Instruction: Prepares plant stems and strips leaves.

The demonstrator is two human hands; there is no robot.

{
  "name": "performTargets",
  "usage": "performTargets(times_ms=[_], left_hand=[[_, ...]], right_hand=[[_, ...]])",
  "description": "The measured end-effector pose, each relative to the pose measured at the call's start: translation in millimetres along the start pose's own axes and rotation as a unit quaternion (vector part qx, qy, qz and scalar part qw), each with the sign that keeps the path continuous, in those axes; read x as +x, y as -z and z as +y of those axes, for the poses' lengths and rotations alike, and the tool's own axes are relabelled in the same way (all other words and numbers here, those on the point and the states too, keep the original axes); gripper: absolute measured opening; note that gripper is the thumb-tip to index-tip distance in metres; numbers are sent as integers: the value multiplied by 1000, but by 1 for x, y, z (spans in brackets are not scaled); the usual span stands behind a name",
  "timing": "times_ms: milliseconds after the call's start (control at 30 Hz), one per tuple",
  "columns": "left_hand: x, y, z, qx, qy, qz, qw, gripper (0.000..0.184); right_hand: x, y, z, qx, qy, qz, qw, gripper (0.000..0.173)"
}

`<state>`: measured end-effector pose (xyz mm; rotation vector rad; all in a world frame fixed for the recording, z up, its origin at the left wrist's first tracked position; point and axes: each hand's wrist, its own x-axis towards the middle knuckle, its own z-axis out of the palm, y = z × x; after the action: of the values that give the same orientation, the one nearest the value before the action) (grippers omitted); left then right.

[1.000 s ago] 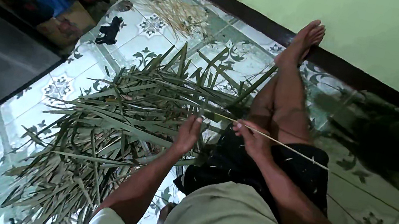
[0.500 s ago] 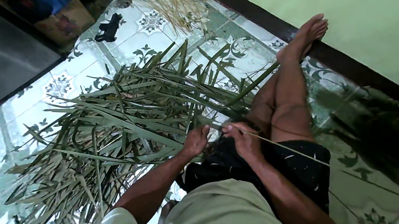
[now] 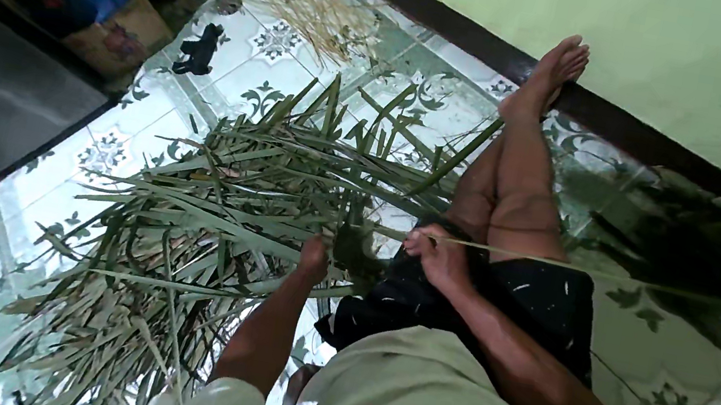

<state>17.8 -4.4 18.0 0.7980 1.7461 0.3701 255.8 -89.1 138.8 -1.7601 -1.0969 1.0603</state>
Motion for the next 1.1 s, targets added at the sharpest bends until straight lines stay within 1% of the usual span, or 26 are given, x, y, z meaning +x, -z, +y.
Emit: performTargets(times_ms=[67,100,167,233,267,333,400,433,500,533,600,633,767,800,867,900,933,1000,1033,1100], left_hand=[[-5,11,-9,-60,43,-15,997,52],[-8,13,-9,-69,38,-21,997,54],[-21,8,3,-52,-13,-10,999,55],[-42,-4,24,7,-103,-12,995,56],[-56,-9,36,46,-150,-35,987,56],[-83,-22,57,125,-241,-105,957,53],[-101,-34,68,167,-297,-170,925,50],[-106,-41,69,156,-303,-195,920,47],[-106,-48,67,79,-279,-245,925,41],[-102,-50,64,31,-262,-256,930,40],[-95,-53,58,-50,-215,-243,945,40],[-94,-54,56,-62,-203,-226,951,39],[-105,-52,53,29,-273,-199,941,42],[-101,-50,51,20,-258,-183,948,44],[-79,-43,42,-30,-182,-122,975,47],[-68,-40,38,-49,-155,-97,982,48],[-62,-38,37,-59,-147,-82,984,48],[-70,-39,41,-58,-157,-63,984,47],[-79,-41,44,-40,-177,-66,981,46],[-98,-47,53,52,-257,-113,958,46]], right_hand=[[0,1,2,31,-13,0,999,23],[2,1,2,47,-10,-3,999,22],[5,1,1,68,-4,-8,998,22],[3,3,-1,76,-11,-11,997,21],[2,5,-2,82,-13,-9,996,21],[1,5,1,96,-3,-3,995,20],[1,5,6,96,16,-6,995,21],[1,6,7,93,29,-8,995,21],[0,8,10,90,55,-6,994,22],[-1,8,11,94,66,-2,993,22],[-3,8,13,110,75,6,991,22],[-3,8,13,115,76,8,990,22],[-4,7,8,154,44,22,987,19],[-5,7,6,169,35,27,985,19],[-7,8,5,185,14,33,982,18],[-6,8,5,181,6,33,983,17],[-6,8,3,171,2,31,985,18],[-6,7,1,158,-10,39,987,18],[-5,6,1,152,-16,40,987,19],[-3,4,0,141,-18,37,989,19]])
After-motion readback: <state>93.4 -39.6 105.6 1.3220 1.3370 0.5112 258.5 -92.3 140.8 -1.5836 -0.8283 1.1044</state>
